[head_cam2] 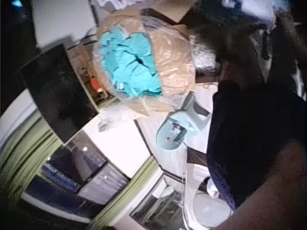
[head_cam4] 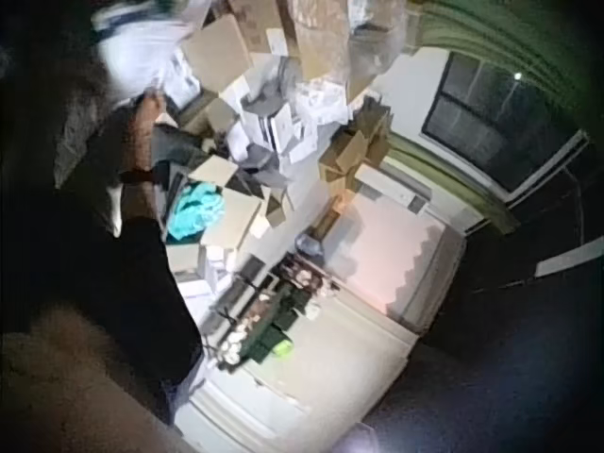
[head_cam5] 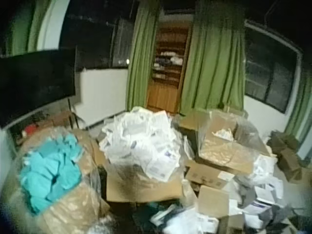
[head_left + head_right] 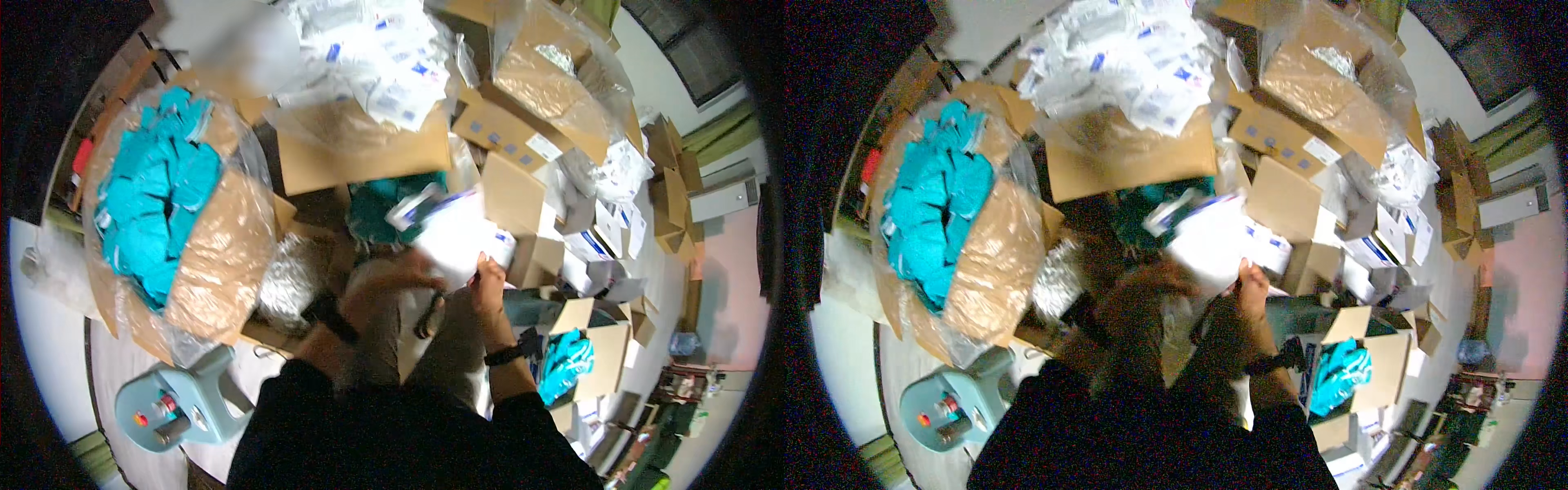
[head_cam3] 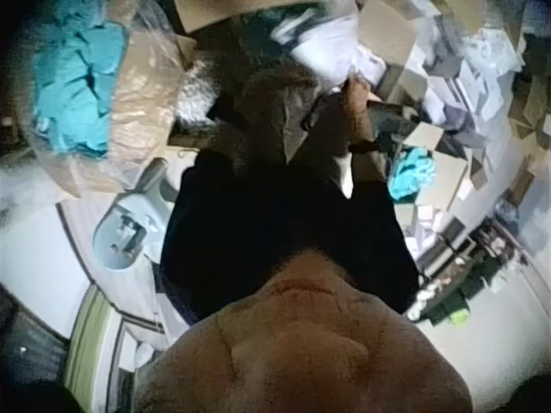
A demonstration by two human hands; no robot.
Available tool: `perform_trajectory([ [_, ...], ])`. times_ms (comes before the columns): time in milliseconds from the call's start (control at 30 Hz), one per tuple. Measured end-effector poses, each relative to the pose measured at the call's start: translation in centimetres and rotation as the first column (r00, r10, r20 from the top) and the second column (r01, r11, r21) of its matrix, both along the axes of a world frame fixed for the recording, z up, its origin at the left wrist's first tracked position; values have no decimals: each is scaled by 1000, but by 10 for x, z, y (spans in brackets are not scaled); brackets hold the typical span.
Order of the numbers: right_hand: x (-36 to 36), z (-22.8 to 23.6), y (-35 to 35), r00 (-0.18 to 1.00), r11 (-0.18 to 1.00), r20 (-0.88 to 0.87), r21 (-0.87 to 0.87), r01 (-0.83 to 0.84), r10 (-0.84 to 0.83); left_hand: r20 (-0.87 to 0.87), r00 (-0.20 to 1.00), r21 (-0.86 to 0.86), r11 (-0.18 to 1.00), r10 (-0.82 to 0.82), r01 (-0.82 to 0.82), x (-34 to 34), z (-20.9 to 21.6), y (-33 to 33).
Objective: Sorting and packaging face masks and medical supply packets into cardboard boxes.
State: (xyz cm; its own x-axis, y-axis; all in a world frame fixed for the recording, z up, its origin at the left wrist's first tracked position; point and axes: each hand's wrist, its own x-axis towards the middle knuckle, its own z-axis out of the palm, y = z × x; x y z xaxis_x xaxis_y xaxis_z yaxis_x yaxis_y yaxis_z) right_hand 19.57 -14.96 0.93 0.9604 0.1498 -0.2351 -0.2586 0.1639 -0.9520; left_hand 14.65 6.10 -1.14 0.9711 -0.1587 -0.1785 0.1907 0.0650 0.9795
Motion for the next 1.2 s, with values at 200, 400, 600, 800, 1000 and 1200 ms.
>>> perform_trajectory([
  [200,-2,-17,24,991,984,89,-159,-86,101,-97,837,-267,796,538,-543,6,15,-11],
  [400,26,-40,-32,996,994,93,-109,20,-10,760,408,63,568,506,-821,108,120,68],
  [600,51,-48,-88,995,967,-13,-236,96,-102,754,655,614,-303,-48,-729,245,172,202],
  [800,102,-131,-134,979,823,168,-535,191,-118,11,1000,960,278,-9,-9,340,61,286],
  [1000,151,-179,-142,981,576,-185,-808,-124,-50,126,965,911,411,-231,-21,321,15,316],
  [1200,176,-244,-103,981,761,-178,-646,-60,-74,-374,818,261,896,437,-360,334,3,292],
])
